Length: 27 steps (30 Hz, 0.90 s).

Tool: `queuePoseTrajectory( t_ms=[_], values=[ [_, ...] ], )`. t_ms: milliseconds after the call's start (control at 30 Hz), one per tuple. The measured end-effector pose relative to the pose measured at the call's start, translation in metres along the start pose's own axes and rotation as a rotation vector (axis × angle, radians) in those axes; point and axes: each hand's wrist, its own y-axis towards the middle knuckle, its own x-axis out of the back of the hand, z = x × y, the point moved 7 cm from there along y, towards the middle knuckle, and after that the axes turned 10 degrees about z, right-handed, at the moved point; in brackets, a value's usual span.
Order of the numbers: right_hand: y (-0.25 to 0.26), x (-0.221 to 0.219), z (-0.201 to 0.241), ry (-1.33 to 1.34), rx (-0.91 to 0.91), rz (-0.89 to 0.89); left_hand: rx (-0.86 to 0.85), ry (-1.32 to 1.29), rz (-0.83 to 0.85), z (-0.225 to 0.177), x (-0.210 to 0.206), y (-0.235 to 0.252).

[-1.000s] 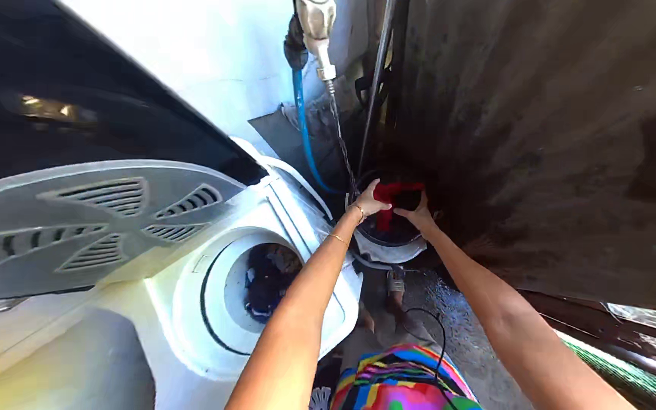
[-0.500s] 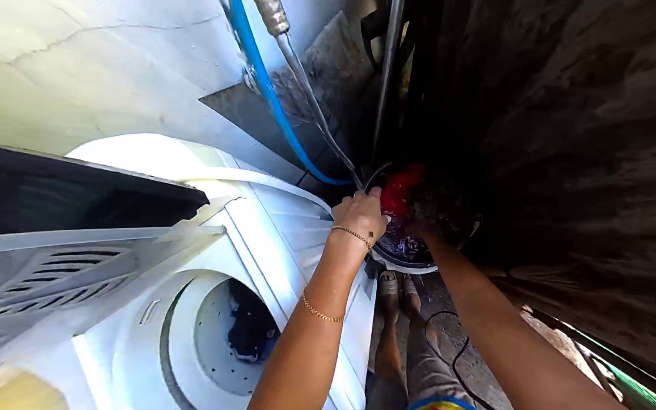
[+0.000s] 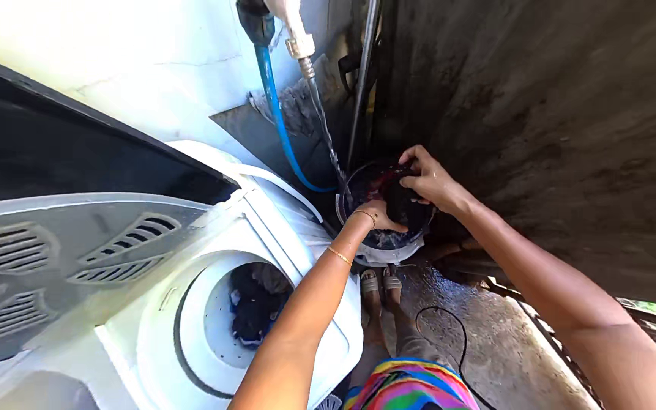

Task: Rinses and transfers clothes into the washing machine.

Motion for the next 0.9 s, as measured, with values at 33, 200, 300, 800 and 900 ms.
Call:
queuePoseTrajectory(
  t_ms=[33,200,300,800,900],
  values=[
    [-0.015,0.008,0.020,0.045,0.055,-0.022,-0.068,-0.079,-0.103,-0.006,0.007,-0.004],
    [-0.027,0.048,0.037,0.402,0.310,-0.175,-0.310,-0.336,-0.376,-0.003,0.041,-0.027],
    [-0.018,0.044,0.005,0.385,0.272,-0.233,-0.290,-0.444,-0.417,0.000,0.043,-0.032],
    [0.026,-0.001,-0.160,0.168,-0.155,-0.405,0.205,-0.439,-0.283,0.043,0.044,-0.026],
    [0.042,-0.023,-0.149,-0.229,-0.017,-0.359,0.242,-0.275,-0.282,0.040,0.046,-0.037]
  ],
)
